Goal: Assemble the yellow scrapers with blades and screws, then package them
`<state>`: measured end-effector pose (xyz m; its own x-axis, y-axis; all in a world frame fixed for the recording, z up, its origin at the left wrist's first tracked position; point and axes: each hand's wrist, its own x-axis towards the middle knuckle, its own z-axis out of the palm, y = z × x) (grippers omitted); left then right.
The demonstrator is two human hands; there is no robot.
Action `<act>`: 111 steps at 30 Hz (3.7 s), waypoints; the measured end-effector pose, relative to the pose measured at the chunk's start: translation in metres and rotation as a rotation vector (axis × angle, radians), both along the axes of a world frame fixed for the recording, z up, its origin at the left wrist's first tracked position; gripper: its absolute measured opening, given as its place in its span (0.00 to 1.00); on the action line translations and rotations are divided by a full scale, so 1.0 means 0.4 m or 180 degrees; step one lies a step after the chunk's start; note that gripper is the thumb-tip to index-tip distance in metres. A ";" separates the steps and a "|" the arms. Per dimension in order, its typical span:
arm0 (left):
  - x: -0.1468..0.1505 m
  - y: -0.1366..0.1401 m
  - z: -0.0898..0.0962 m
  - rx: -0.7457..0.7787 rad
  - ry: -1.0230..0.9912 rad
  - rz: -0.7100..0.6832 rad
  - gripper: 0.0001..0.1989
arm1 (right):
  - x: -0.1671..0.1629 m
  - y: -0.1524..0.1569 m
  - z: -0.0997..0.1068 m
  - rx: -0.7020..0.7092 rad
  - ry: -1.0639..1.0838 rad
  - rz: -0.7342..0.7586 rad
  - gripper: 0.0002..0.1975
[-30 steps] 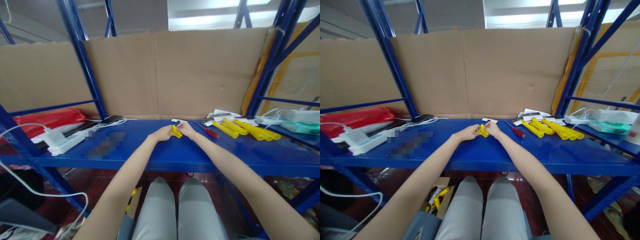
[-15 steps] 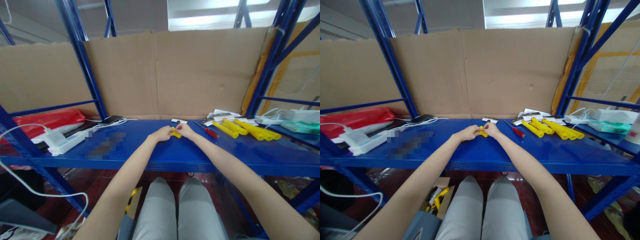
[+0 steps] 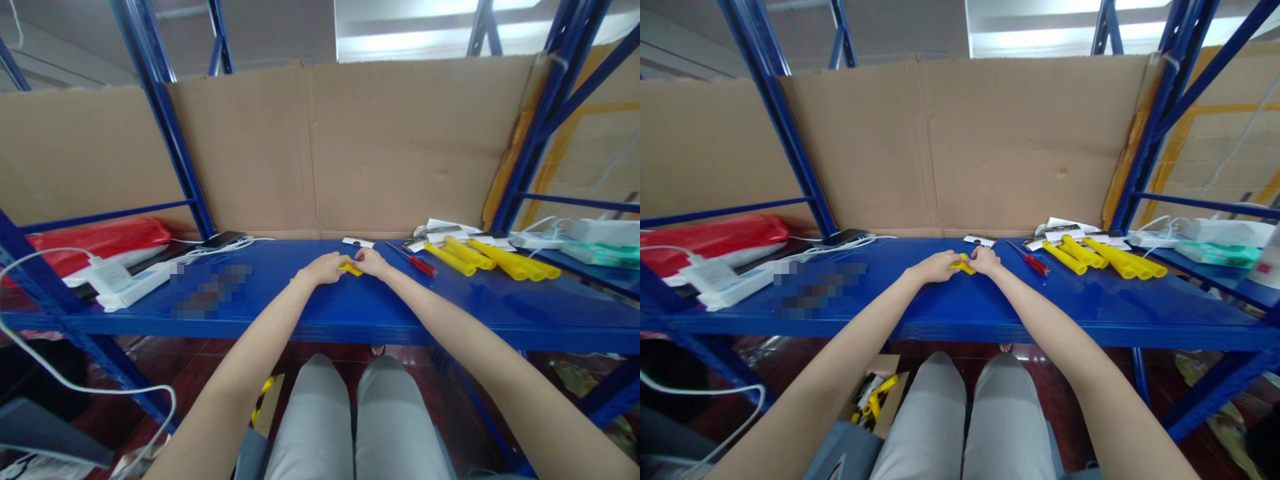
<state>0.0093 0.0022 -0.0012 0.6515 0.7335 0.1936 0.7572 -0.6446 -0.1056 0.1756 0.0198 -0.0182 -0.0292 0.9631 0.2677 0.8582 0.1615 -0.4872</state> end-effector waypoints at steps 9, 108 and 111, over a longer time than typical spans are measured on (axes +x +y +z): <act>0.007 -0.012 -0.005 0.0686 -0.0002 -0.0015 0.16 | 0.001 -0.021 0.029 -0.0197 0.1094 0.0145 0.07; 0.012 -0.043 0.011 0.0233 -0.0142 -0.0393 0.19 | 0.062 0.010 0.052 0.0407 0.0797 0.1306 0.05; 0.012 -0.042 0.010 0.0222 -0.0174 -0.0377 0.19 | 0.060 0.015 0.049 0.0371 0.0905 0.1206 0.06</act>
<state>0.0141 -0.0147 0.0029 0.7197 0.6357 0.2791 0.6821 -0.7223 -0.1138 0.1996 0.0259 0.0015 -0.2821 0.8619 0.4214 0.5640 0.5043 -0.6539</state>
